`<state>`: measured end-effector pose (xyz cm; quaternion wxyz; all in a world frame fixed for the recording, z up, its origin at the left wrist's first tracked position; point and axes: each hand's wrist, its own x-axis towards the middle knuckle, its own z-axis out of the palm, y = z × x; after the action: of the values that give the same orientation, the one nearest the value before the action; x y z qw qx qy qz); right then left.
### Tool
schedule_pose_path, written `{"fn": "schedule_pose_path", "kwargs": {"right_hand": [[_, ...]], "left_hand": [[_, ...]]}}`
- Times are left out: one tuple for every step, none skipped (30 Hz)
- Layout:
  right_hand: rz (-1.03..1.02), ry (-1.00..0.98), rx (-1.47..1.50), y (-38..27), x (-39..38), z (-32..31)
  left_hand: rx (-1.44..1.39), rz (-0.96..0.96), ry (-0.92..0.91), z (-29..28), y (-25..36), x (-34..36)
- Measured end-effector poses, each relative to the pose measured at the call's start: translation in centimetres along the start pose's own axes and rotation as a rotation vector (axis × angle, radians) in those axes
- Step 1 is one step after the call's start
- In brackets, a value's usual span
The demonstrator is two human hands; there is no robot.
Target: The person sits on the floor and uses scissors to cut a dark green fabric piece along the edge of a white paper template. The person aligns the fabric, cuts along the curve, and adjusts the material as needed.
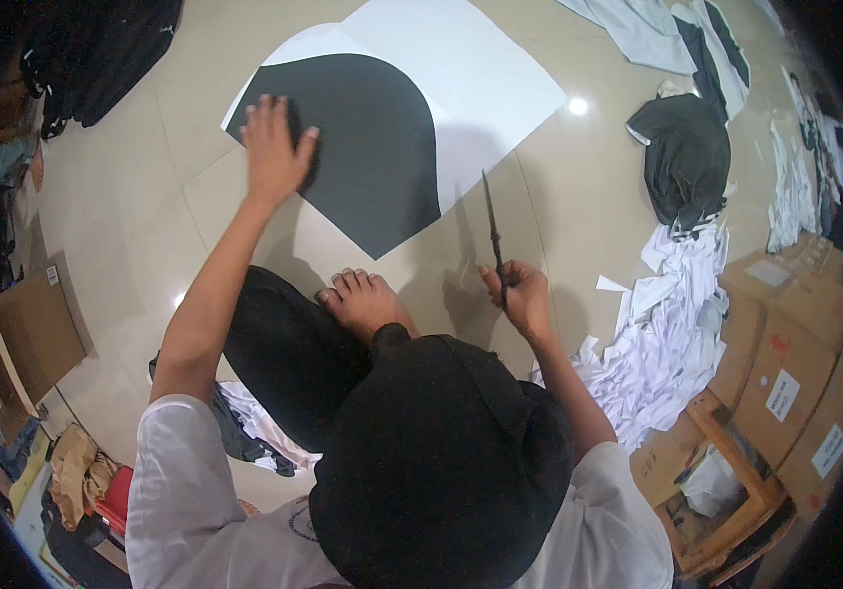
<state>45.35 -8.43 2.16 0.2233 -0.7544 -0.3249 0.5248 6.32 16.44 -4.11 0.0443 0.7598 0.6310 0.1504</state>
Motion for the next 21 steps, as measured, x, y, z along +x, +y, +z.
{"fn": "schedule_pose_path", "kwargs": {"right_hand": [[0.011, -0.014, 0.027, 1.2, -0.5, 0.3], [0.025, -0.024, 0.056, 2.5, -1.1, 0.5], [0.039, -0.036, 0.081, 3.6, -1.7, 0.7], [0.044, -0.044, 0.078, 4.2, -2.0, 0.8], [0.042, -0.036, 0.077, 4.7, -2.3, 0.8], [0.041, -0.028, 0.077, 5.0, -2.5, 1.0], [0.039, -0.021, 0.076, 5.2, -2.7, 1.2], [0.036, 0.000, 0.062, 5.3, -2.8, 1.3], [0.032, 0.020, 0.066, 5.4, -2.8, 1.3], [0.029, 0.039, 0.069, 5.4, -2.9, 1.3], [0.025, 0.054, 0.086, 5.6, -2.8, 1.3], [0.023, 0.069, 0.091, 5.6, -2.6, 1.2], [0.019, 0.083, 0.097, 5.6, -2.5, 1.1], [0.020, 0.095, 0.093, 5.6, -2.3, 0.9], [0.021, 0.102, 0.092, 5.6, -2.2, 0.9], [0.021, 0.109, 0.091, 5.6, -2.0, 0.8], [0.021, 0.110, 0.091, 5.6, -1.9, 0.7], [0.024, 0.110, 0.079, 5.5, -1.8, 0.7], [0.024, 0.107, 0.066, 5.4, -1.7, 0.6], [0.027, 0.102, 0.040, 5.3, -1.6, 0.5], [0.031, 0.095, 0.014, 5.3, -1.7, 0.4]], "left_hand": [[-0.007, 0.068, -0.066, -0.1, 1.9, -0.8], [-0.016, 0.140, -0.134, -0.1, 3.8, -1.6], [-0.058, 0.213, -0.185, -0.1, 5.4, -2.6], [-0.097, 0.288, -0.231, 0.0, 6.7, -3.4], [-0.138, 0.362, -0.278, 0.0, 7.7, -4.1], [-0.165, 0.424, -0.329, 0.1, 8.4, -4.6], [-0.194, 0.486, -0.381, 0.2, 9.0, -5.1], [-0.222, 0.548, -0.432, 0.2, 9.3, -5.5], [-0.213, 0.581, -0.453, 0.3, 9.4, -5.7], [-0.203, 0.613, -0.473, 0.3, 9.3, -5.9], [-0.193, 0.645, -0.494, 0.4, 9.1, -6.1], [-0.188, 0.648, -0.501, 0.3, 9.1, -6.2], [-0.182, 0.651, -0.508, 0.2, 8.9, -6.3], [-0.177, 0.655, -0.515, 0.2, 8.8, -6.3], [-0.179, 0.661, -0.511, 0.1, 8.7, -6.3], [-0.181, 0.668, -0.507, 0.2, 8.7, -6.3], [-0.184, 0.676, -0.504, 0.2, 8.7, -6.3], [-0.183, 0.682, -0.516, 0.1, 8.6, -6.3], [-0.182, 0.688, -0.528, 0.0, 8.6, -6.4], [-0.181, 0.694, -0.540, -0.1, 8.5, -6.4], [-0.182, 0.705, -0.543, -0.1, 8.5, -6.5]]}}
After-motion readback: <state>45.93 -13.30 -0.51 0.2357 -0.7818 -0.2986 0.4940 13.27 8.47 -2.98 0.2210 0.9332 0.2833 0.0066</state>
